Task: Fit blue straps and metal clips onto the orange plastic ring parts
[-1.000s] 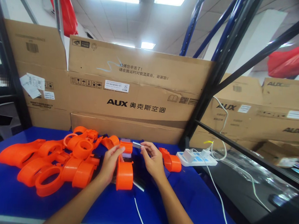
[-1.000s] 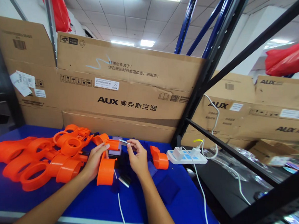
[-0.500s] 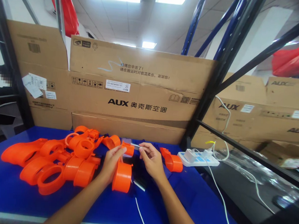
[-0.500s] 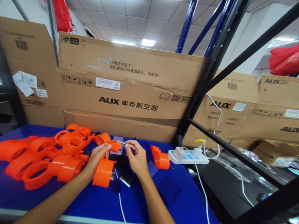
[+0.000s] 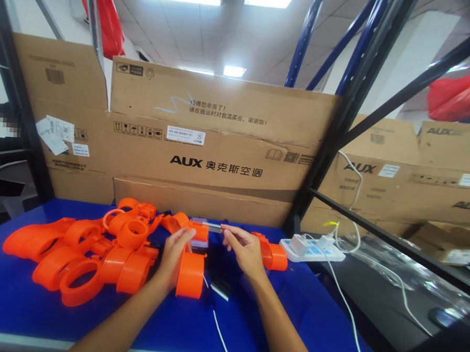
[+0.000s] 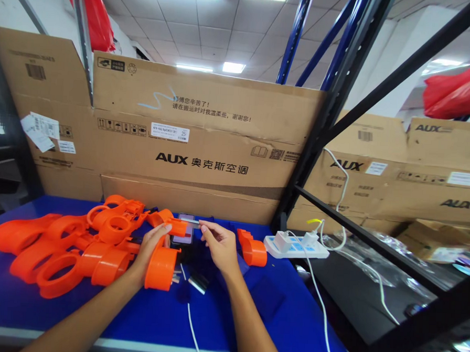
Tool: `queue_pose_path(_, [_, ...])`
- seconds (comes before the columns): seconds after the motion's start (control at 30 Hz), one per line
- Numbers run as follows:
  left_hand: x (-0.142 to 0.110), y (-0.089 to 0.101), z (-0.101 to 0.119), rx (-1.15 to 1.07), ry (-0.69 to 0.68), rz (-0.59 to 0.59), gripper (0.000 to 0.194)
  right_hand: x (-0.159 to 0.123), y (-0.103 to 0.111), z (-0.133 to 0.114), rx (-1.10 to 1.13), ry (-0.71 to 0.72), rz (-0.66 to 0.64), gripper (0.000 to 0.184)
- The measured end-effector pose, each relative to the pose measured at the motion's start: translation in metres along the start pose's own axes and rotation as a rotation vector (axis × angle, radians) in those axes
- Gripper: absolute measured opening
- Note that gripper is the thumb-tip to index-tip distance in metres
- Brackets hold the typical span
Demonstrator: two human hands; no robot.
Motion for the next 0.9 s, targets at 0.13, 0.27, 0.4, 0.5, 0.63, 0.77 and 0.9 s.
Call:
queue_pose_path(0.13, [0.000, 0.001, 0.003, -0.034, -0.015, 0.027, 0.044, -0.002, -0.007, -0.004, -0.023, 0.026, -0.084, 0.038])
queue_pose_path(0.27, [-0.003, 0.001, 0.006, -0.075, -0.018, 0.045, 0.043, -0.005, -0.016, -0.005, -0.023, 0.038, -0.153, 0.039])
queue_pose_path(0.4, [-0.004, -0.001, 0.006, -0.055, -0.024, 0.018, 0.044, -0.009, -0.020, -0.005, -0.006, 0.019, -0.184, 0.041])
queue_pose_path(0.5, [-0.003, -0.002, 0.004, -0.038, -0.026, -0.015, 0.044, -0.010, -0.022, -0.008, -0.006, 0.025, -0.200, 0.041])
queue_pose_path(0.63, [-0.003, -0.004, 0.002, -0.028, -0.015, -0.048, 0.044, -0.010, -0.022, -0.012, -0.033, 0.051, -0.219, 0.042])
queue_pose_path(0.77, [-0.005, -0.006, 0.001, -0.025, 0.006, -0.057, 0.044, -0.011, -0.025, -0.016, -0.045, 0.072, -0.258, 0.044])
queue_pose_path(0.9, [-0.006, -0.008, 0.002, -0.047, 0.035, -0.053, 0.040, -0.012, -0.028, -0.019, -0.051, 0.075, -0.285, 0.044])
Point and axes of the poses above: each hand's wrist, its own x-axis towards the middle knuckle, its own y-axis out of the back of the hand, z = x × y, the point moved 7 cm from there along x, towards the middle knuckle, and after that the axes turned 2 degrees about -z, right-handed, at the moved point
